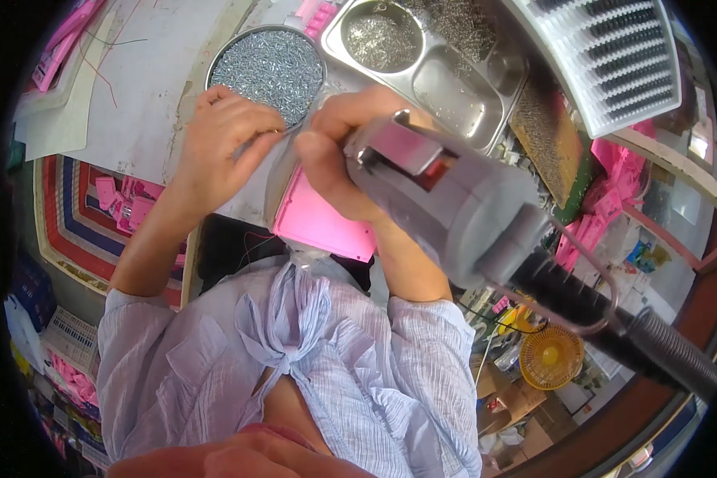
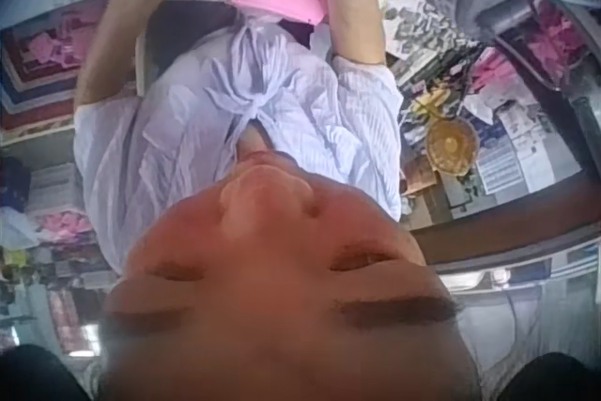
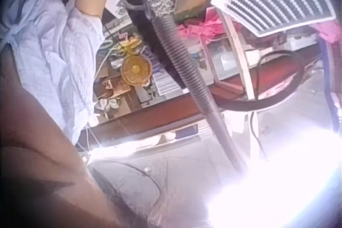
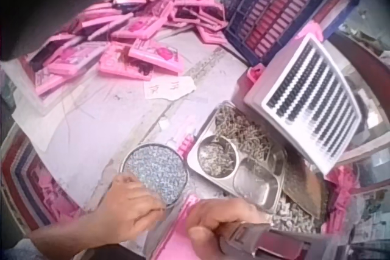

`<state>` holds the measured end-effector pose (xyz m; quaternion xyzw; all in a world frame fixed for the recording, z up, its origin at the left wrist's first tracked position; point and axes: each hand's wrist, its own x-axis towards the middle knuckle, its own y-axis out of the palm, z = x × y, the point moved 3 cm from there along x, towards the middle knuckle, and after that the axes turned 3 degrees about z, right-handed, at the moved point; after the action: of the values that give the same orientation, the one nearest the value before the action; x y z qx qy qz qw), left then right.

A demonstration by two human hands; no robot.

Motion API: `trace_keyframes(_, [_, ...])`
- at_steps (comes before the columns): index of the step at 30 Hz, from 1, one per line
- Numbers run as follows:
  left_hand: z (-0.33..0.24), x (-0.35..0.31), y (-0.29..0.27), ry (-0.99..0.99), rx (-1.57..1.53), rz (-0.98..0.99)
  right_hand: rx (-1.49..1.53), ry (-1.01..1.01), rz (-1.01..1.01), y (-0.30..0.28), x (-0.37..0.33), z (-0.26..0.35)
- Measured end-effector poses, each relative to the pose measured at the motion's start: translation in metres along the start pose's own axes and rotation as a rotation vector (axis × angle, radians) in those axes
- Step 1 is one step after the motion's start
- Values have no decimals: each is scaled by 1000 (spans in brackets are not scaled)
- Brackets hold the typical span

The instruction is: Assembling electronic components into a pink toy housing, including soldering and driving screws.

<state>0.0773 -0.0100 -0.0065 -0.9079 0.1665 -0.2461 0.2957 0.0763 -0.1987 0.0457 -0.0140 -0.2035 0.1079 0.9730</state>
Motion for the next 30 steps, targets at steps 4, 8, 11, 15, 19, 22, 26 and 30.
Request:
trace_keyframes(4, [-12, -2, -1, 40, 41, 17, -8, -10, 12, 2, 8, 5])
trace_keyframes(8, [-22, 0, 7, 135, 25, -107, 392, -44, 109, -2, 18, 45])
trace_keyframes(11, [-26, -5, 6, 170, 9, -102, 470, -45, 143, 3, 13, 54])
trace_keyframes(15, [-28, -10, 4, 193, 87, -79, 463, 24, 70, 11, 3, 54])
trace_keyframes(19, [-17, -2, -11, 223, 35, 16, 518, 70, 101, 14, -8, 58])
trace_keyframes(22, [18, 6, -25, 103, 230, -73, 529, 143, 105, 21, -26, 58])
trace_keyframes(26, [32, 4, -14, 8, 395, -19, 412, 264, 67, 26, -41, 55])
trace_keyframes(30, [32, 5, -12, 40, 364, -88, 242, 339, 107, 30, -42, 48])
